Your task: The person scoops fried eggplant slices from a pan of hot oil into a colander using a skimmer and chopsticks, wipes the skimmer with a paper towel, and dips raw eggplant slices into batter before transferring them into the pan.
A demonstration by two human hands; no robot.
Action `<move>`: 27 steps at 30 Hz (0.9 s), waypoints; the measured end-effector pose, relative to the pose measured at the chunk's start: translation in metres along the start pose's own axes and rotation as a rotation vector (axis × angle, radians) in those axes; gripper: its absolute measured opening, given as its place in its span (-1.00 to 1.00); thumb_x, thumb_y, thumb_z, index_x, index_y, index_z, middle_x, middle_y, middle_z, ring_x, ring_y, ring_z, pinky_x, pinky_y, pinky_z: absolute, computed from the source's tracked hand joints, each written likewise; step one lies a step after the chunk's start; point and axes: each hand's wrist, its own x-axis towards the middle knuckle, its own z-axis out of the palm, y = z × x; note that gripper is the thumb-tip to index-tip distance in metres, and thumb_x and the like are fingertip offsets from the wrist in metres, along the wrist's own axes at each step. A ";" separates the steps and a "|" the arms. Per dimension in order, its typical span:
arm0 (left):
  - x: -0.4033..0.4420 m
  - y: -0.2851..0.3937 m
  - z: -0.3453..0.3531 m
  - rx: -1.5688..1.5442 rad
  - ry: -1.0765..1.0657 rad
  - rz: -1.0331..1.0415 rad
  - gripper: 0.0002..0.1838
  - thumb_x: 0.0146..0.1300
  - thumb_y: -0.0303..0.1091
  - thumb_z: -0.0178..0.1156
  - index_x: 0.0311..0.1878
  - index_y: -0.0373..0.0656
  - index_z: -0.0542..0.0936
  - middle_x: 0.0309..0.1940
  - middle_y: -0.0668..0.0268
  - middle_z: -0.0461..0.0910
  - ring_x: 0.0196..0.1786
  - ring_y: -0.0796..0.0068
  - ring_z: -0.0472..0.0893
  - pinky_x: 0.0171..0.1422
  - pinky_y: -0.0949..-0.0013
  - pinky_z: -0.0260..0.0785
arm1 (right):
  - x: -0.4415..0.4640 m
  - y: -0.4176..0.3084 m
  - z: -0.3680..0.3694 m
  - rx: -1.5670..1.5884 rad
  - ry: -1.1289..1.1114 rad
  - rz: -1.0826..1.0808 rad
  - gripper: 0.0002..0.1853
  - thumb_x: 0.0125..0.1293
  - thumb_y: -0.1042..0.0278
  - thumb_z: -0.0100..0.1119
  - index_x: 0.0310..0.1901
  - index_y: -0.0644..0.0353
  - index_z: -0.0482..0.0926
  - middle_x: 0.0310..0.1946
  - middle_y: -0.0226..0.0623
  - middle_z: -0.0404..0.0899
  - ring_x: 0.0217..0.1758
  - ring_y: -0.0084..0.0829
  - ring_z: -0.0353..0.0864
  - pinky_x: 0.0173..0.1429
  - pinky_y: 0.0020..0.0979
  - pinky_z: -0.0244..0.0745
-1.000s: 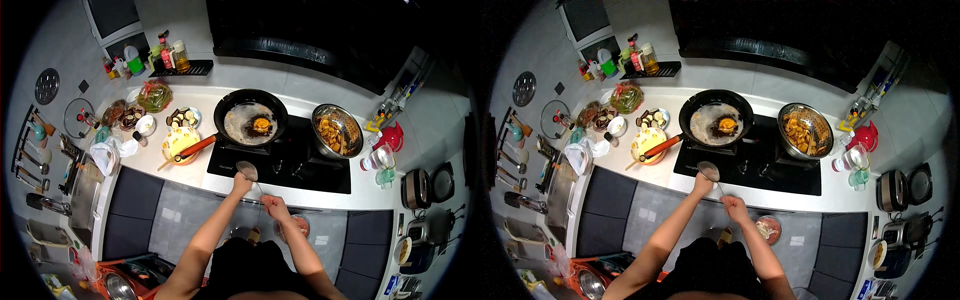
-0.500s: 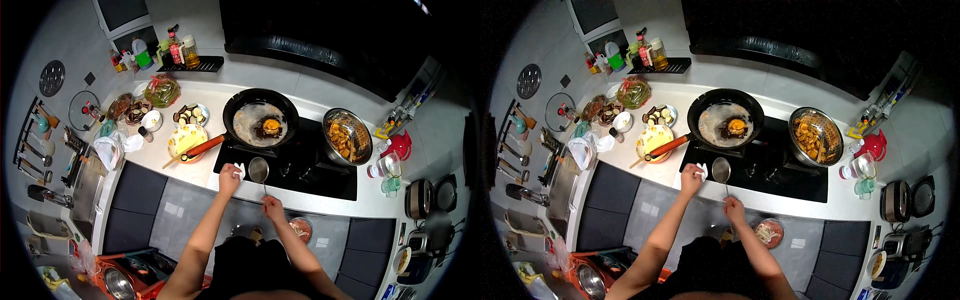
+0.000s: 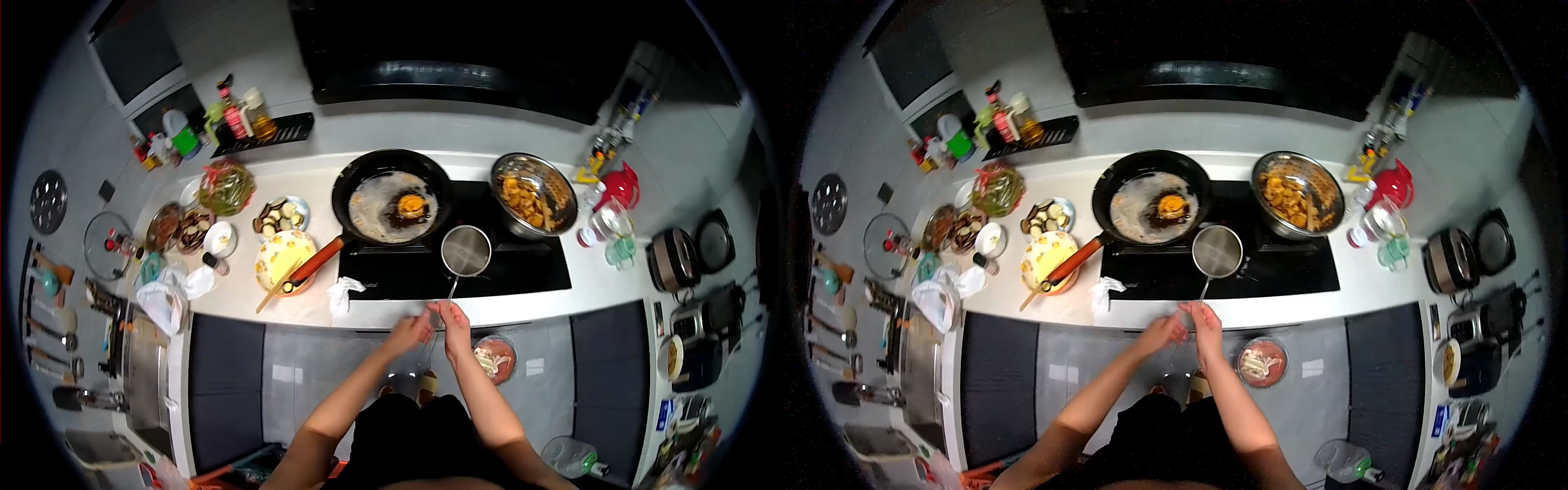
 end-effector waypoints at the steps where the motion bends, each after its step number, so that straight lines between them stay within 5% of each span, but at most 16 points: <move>1: -0.007 0.014 0.015 -0.095 -0.169 -0.028 -0.63 0.30 -0.07 -0.15 -0.33 -0.20 0.45 -0.56 0.33 0.50 -0.53 0.55 0.50 -0.44 0.51 0.33 | 0.001 -0.011 0.002 0.038 0.048 0.012 -0.78 0.28 0.22 -0.06 -0.25 0.21 0.46 -0.25 -0.28 0.57 -0.12 -0.58 0.43 0.05 -0.56 0.20; 4: -0.002 0.029 0.046 -0.192 -0.292 0.046 -0.71 0.33 -0.16 -0.19 -0.31 -0.17 0.40 -0.68 0.41 0.38 -0.67 0.60 0.38 -0.56 0.55 0.25 | 0.010 -0.018 -0.014 0.060 0.020 -0.093 -0.73 0.29 0.23 -0.05 -0.16 0.27 0.46 -0.25 -0.25 0.56 -0.20 -0.60 0.47 -0.12 -0.60 0.34; 9: 0.033 0.044 0.059 -0.226 -0.071 0.252 -0.77 0.35 -0.31 -0.28 -0.27 -0.19 0.37 -0.75 0.45 0.24 -0.79 0.70 0.18 -0.74 0.58 0.08 | 0.042 -0.064 -0.069 -0.229 0.290 -0.406 -0.69 0.31 0.27 -0.09 -0.09 0.35 0.45 -0.38 -0.30 0.55 -0.39 -0.61 0.46 -0.24 -0.53 0.40; 10: 0.039 0.050 0.058 -0.214 -0.035 0.270 -0.77 0.35 -0.31 -0.28 -0.27 -0.18 0.37 -0.76 0.44 0.24 -0.79 0.70 0.19 -0.73 0.59 0.09 | 0.049 -0.088 -0.082 -0.340 0.382 -0.497 -0.75 0.27 0.32 -0.04 -0.13 0.31 0.48 -0.43 -0.29 0.53 -0.45 -0.54 0.45 -0.31 -0.49 0.39; 11: 0.045 0.056 0.058 -0.206 0.006 0.287 -0.77 0.35 -0.31 -0.28 -0.27 -0.18 0.37 -0.77 0.44 0.24 -0.79 0.70 0.19 -0.73 0.59 0.10 | 0.073 -0.096 -0.113 -0.762 0.559 -0.807 -0.81 0.20 0.39 0.02 -0.17 0.22 0.51 -0.47 -0.24 0.49 -0.45 -0.40 0.47 -0.34 -0.46 0.38; 12: 0.051 0.059 0.059 -0.214 0.056 0.278 -0.78 0.34 -0.31 -0.26 -0.27 -0.17 0.38 -0.77 0.42 0.26 -0.79 0.69 0.21 -0.74 0.59 0.12 | 0.069 -0.134 -0.109 -0.956 0.671 -0.894 -0.84 0.14 0.45 0.04 -0.22 0.16 0.53 -0.48 -0.21 0.45 -0.45 -0.24 0.45 -0.35 -0.38 0.37; 15: 0.073 0.068 0.063 -0.204 0.129 0.281 -0.76 0.34 -0.30 -0.25 -0.30 -0.19 0.39 -0.78 0.38 0.29 -0.80 0.66 0.24 -0.78 0.55 0.12 | 0.117 -0.172 -0.155 -1.327 0.783 -0.949 -0.74 -0.03 0.55 0.06 -0.26 0.10 0.57 -0.46 -0.28 0.46 -0.38 -0.20 0.43 -0.26 -0.30 0.37; 19: 0.104 0.089 0.085 -0.271 0.219 0.257 -0.73 0.33 -0.26 -0.23 -0.33 -0.21 0.40 -0.78 0.38 0.30 -0.81 0.64 0.25 -0.79 0.55 0.10 | 0.186 -0.196 -0.206 -1.521 0.419 -0.798 -0.57 -0.28 0.67 0.02 -0.32 -0.02 0.63 -0.51 -0.29 0.44 -0.35 -0.20 0.42 -0.21 -0.34 0.38; 22: 0.129 0.098 0.099 -0.322 0.230 0.276 -0.72 0.34 -0.25 -0.22 -0.34 -0.21 0.40 -0.77 0.38 0.30 -0.81 0.64 0.25 -0.77 0.55 0.11 | 0.221 -0.204 -0.223 -1.643 0.093 -0.712 -0.62 -0.31 0.62 0.06 -0.40 -0.05 0.64 -0.49 -0.29 0.47 -0.28 -0.19 0.45 -0.16 -0.32 0.39; 27: 0.149 0.113 0.114 -0.308 0.257 0.261 -0.71 0.34 -0.22 -0.22 -0.32 -0.20 0.41 -0.77 0.38 0.30 -0.79 0.65 0.25 -0.74 0.54 0.13 | 0.251 -0.208 -0.236 -1.698 -0.147 -0.530 -0.74 -0.14 0.57 0.07 -0.38 0.00 0.60 -0.43 -0.23 0.50 -0.31 -0.16 0.49 -0.21 -0.27 0.42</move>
